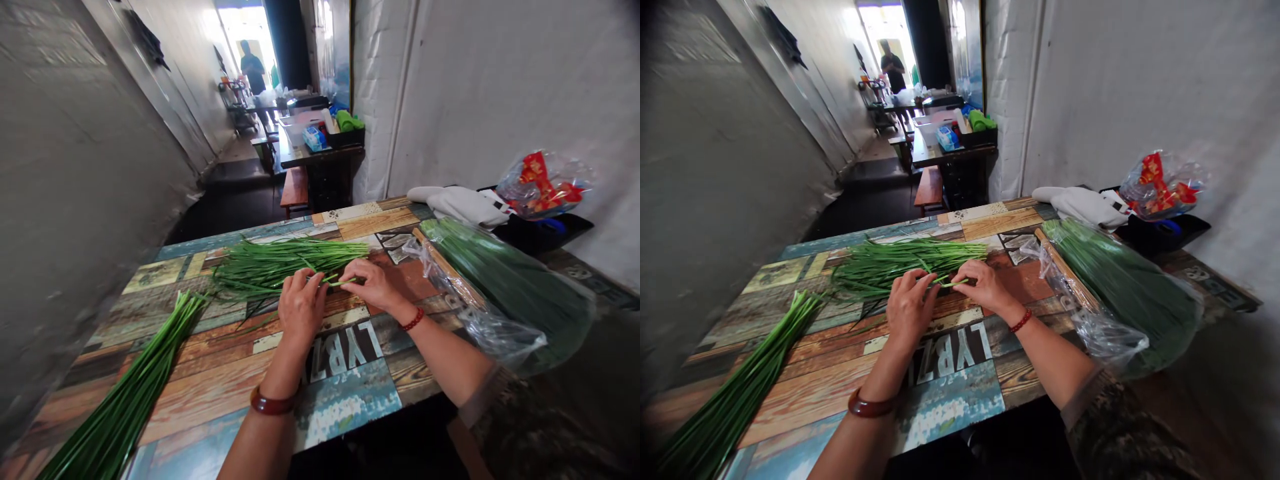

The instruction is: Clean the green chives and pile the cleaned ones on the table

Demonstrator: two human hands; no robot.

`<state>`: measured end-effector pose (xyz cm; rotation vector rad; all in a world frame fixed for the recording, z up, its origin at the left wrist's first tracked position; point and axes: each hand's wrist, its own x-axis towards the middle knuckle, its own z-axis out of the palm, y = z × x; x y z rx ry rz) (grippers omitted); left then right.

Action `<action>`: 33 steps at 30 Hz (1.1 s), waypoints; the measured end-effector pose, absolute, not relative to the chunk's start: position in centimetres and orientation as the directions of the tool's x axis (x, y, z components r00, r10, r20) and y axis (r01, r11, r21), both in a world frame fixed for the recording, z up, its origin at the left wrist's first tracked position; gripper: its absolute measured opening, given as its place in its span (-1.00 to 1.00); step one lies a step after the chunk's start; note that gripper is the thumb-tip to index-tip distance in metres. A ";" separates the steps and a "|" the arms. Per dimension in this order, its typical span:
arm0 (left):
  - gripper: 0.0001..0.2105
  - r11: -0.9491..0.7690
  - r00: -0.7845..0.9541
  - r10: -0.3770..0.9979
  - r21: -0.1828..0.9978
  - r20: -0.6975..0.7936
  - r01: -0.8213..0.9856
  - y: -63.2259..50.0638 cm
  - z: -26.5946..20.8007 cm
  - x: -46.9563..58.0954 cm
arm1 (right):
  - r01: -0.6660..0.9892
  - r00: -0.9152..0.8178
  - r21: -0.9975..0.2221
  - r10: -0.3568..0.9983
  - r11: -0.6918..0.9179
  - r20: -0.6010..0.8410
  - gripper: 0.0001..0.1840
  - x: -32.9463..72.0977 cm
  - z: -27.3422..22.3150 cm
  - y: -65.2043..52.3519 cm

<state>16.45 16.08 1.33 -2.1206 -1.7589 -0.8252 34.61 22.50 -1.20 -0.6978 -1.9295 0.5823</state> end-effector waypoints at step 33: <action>-0.72 -0.280 0.236 0.859 0.031 0.454 0.959 16.1 1.2 16.6 | 0.185 -0.423 -0.784 0.768 0.592 0.481 -0.89 35.4 -1.3 23.2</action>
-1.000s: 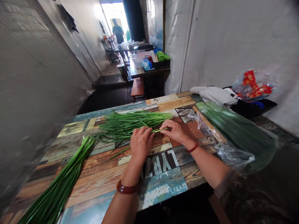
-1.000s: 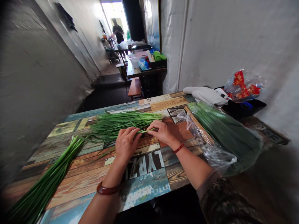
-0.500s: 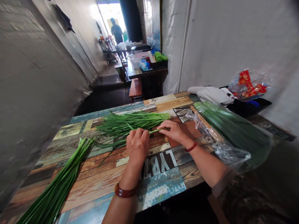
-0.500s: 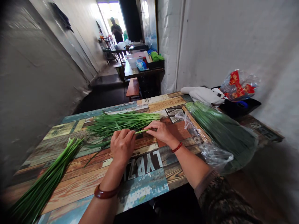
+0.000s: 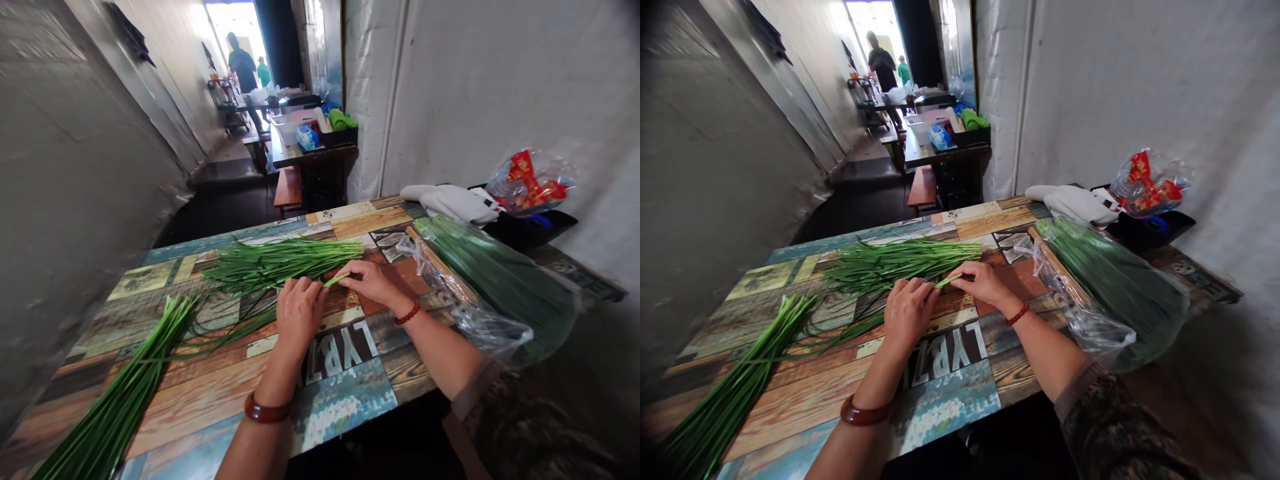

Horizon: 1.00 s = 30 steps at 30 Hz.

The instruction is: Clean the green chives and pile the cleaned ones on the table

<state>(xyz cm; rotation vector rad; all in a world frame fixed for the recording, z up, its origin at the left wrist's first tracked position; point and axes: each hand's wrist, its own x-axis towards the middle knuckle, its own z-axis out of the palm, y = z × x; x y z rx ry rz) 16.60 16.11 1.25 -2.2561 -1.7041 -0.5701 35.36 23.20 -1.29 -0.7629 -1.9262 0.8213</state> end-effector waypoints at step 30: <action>-0.77 -0.250 0.268 0.849 -0.100 0.455 0.963 15.8 1.1 17.0 | -0.235 -0.131 -0.958 0.971 0.166 0.201 -0.74 34.6 -1.4 23.2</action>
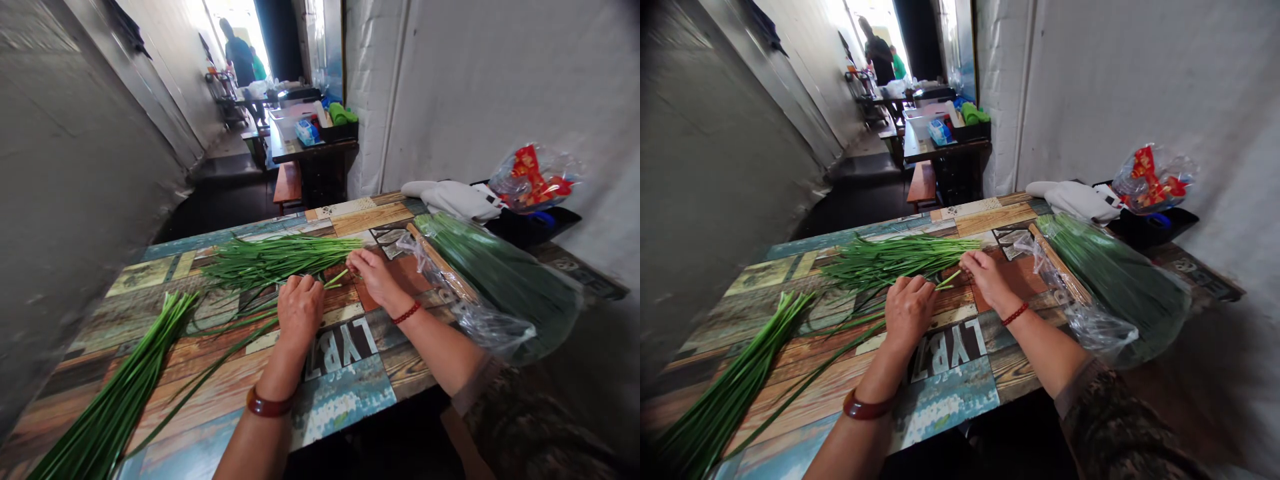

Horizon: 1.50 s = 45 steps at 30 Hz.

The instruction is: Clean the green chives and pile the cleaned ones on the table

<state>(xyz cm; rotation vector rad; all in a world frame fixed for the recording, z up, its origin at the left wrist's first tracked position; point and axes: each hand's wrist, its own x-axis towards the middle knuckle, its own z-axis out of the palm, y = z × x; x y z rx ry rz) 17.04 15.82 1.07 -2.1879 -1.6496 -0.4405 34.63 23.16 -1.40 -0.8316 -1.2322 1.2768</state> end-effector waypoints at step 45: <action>-0.75 -0.276 0.101 0.788 0.202 0.608 0.940 16.1 0.9 16.6 | 0.345 -0.336 -0.642 0.729 0.685 0.597 -0.89 35.7 -1.5 23.8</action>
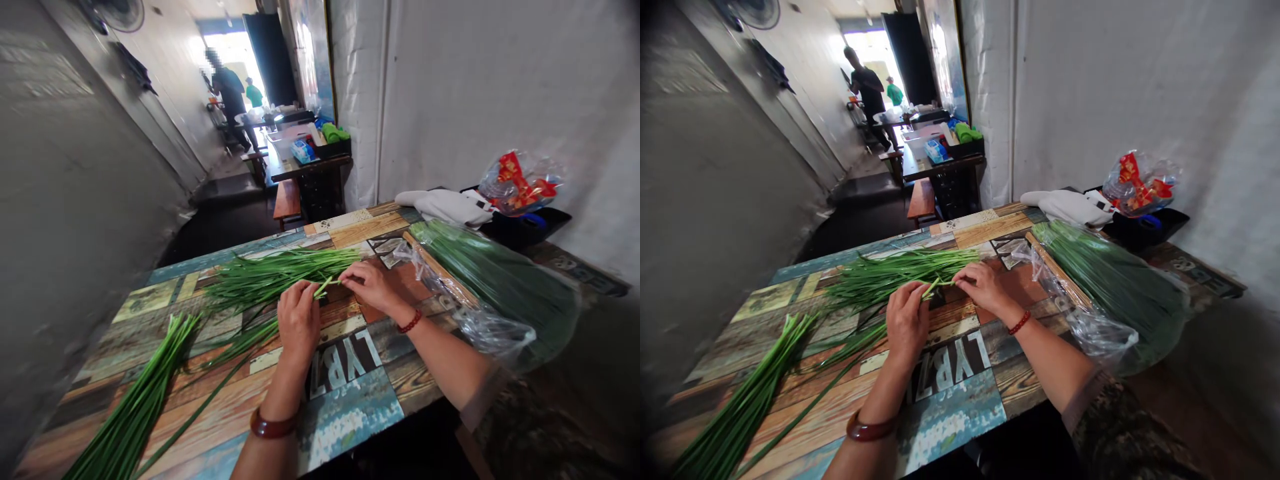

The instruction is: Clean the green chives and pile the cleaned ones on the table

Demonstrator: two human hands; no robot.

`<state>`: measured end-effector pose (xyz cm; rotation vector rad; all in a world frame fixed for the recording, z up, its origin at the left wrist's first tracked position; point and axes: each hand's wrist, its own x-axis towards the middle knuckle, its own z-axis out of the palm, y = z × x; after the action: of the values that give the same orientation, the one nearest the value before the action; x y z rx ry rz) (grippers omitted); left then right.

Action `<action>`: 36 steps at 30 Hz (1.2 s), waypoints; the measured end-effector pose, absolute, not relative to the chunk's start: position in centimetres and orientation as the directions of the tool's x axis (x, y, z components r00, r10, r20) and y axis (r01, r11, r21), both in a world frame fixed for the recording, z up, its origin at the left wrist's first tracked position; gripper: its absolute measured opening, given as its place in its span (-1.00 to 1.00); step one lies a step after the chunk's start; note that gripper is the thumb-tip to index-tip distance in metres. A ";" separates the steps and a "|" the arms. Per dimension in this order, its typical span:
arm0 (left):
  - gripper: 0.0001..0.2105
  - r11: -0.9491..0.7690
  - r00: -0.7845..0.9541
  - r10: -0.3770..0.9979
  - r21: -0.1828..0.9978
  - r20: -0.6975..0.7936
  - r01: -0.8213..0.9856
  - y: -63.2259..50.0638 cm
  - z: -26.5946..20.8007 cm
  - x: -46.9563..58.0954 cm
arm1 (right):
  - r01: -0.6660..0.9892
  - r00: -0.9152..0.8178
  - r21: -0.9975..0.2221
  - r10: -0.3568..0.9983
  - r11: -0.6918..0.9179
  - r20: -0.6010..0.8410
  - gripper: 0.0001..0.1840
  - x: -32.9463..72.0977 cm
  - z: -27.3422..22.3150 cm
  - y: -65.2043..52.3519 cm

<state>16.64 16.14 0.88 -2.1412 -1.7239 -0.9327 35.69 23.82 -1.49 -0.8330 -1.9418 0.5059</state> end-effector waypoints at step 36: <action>-0.77 -0.185 0.083 0.962 0.399 0.259 0.898 16.6 0.0 16.5 | 0.240 -0.313 -0.699 0.735 0.674 0.601 -0.89 33.6 -1.8 22.3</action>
<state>16.47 16.56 -0.04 -2.4066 -2.0858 -0.7749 33.58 22.32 -1.80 -0.7677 -1.8681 0.6088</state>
